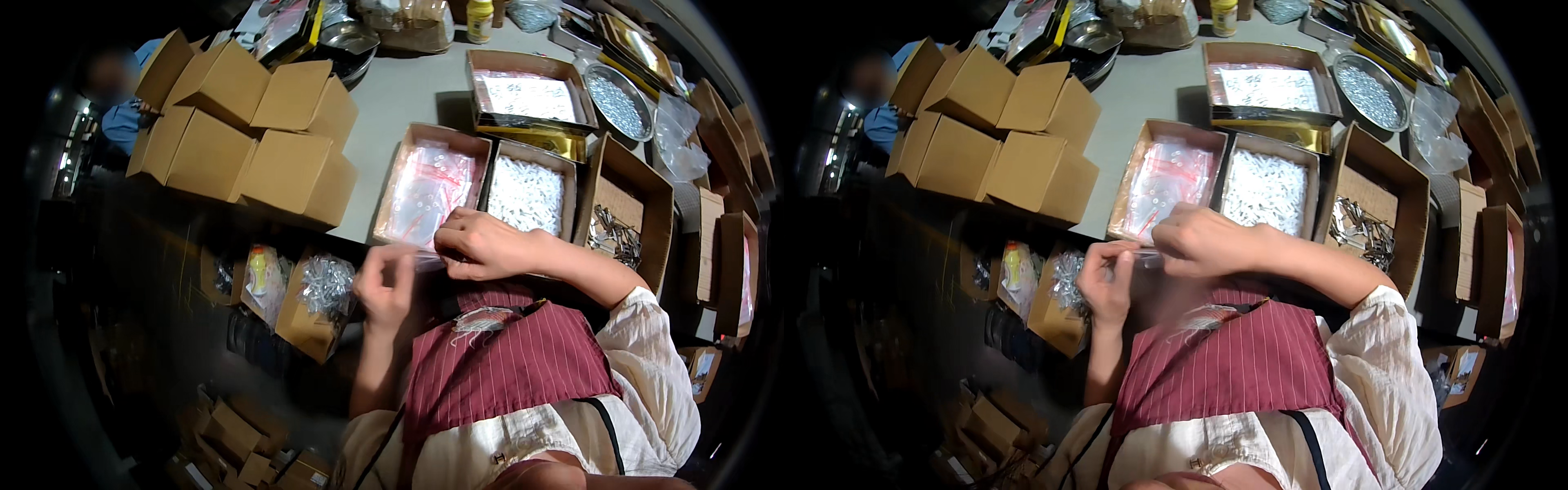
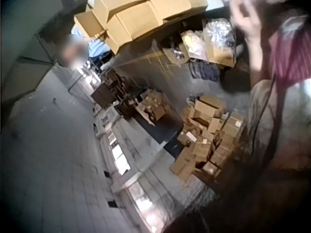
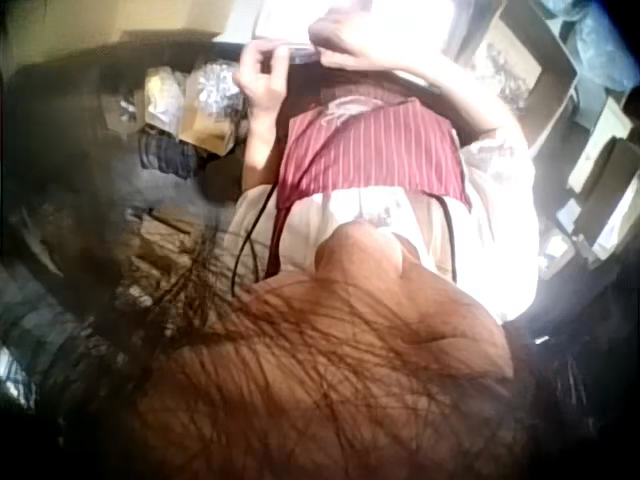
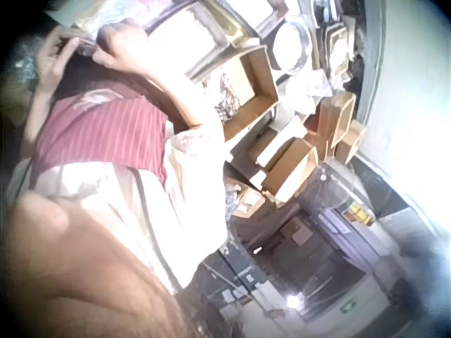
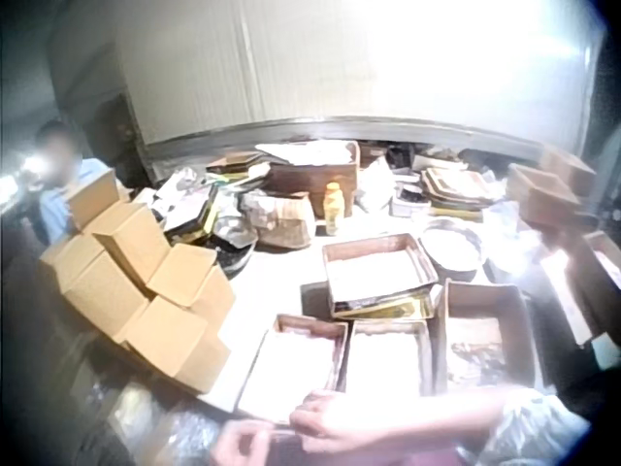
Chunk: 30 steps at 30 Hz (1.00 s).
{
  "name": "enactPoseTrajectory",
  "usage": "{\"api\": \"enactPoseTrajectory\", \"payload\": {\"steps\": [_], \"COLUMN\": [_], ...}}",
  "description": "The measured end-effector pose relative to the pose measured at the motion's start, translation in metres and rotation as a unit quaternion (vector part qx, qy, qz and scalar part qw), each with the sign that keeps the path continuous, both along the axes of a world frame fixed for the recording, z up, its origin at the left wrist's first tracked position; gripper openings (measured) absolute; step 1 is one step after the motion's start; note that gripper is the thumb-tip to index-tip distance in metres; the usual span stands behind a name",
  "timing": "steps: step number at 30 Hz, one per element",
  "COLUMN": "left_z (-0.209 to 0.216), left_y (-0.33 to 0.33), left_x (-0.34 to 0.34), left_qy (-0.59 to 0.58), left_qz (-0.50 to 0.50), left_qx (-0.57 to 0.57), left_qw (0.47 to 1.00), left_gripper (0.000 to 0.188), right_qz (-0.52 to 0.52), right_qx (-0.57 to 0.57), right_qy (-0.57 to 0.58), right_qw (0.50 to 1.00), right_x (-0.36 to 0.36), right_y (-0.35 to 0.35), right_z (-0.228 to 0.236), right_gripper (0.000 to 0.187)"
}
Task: The person repeatedly picks small metallic hardware items from a cardboard box and places them into a clear plastic bag. The person then places the filled bag into a larger box containing white packing material. The process is repeated continuously throughout the clip.
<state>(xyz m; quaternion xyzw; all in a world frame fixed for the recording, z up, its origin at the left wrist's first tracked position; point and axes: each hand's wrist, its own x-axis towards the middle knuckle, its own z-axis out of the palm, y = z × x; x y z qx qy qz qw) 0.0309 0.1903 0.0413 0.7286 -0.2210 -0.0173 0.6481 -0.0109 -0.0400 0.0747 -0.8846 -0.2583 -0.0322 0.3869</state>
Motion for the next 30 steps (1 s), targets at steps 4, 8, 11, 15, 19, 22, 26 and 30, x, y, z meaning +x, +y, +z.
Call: {"api": "enactPoseTrajectory", "payload": {"steps": [4,8,11,15,19,22,26,30], "left_z": [-0.029,-0.088,-0.124,-0.135,-0.065,-0.032,-0.027,-0.007], "left_y": [0.057,0.125,0.157,0.145,0.062,0.006,-0.059,-0.104], "left_x": [0.016,0.039,0.05,0.061,0.057,0.055,0.058,0.041], "left_qy": [0.044,0.026,0.0,-0.056,-0.063,-0.047,-0.043,0.215], "left_qz": [0.109,0.245,0.261,0.201,0.14,0.069,-0.061,-0.169], "left_qx": [-0.044,0.068,0.295,0.271,0.176,0.173,0.074,-0.111], "left_qw": [0.992,0.967,0.919,0.94,0.972,0.981,0.994,0.955], "left_gripper": [0.005,0.011,0.014,0.018,0.018,0.032,0.051,0.033], "right_qz": [-0.004,-0.142,-0.132,-0.146,-0.221,-0.239,-0.2,-0.228], "right_qx": [0.033,-0.224,-0.305,-0.166,0.009,0.138,0.436,0.461], "right_qy": [0.051,0.04,0.054,0.053,0.11,0.236,0.269,0.259], "right_qw": [0.998,0.963,0.942,0.974,0.969,0.932,0.835,0.817], "right_x": [0.056,0.092,0.103,0.108,0.085,0.063,0.024,-0.022], "right_y": [0.003,-0.011,-0.012,-0.028,-0.047,-0.057,-0.068,-0.064], "right_z": [-0.028,-0.089,-0.118,-0.116,-0.068,-0.03,-0.033,-0.013], "right_gripper": [0.018,0.032,0.042,0.018,0.024,0.031,0.037,0.04]}}
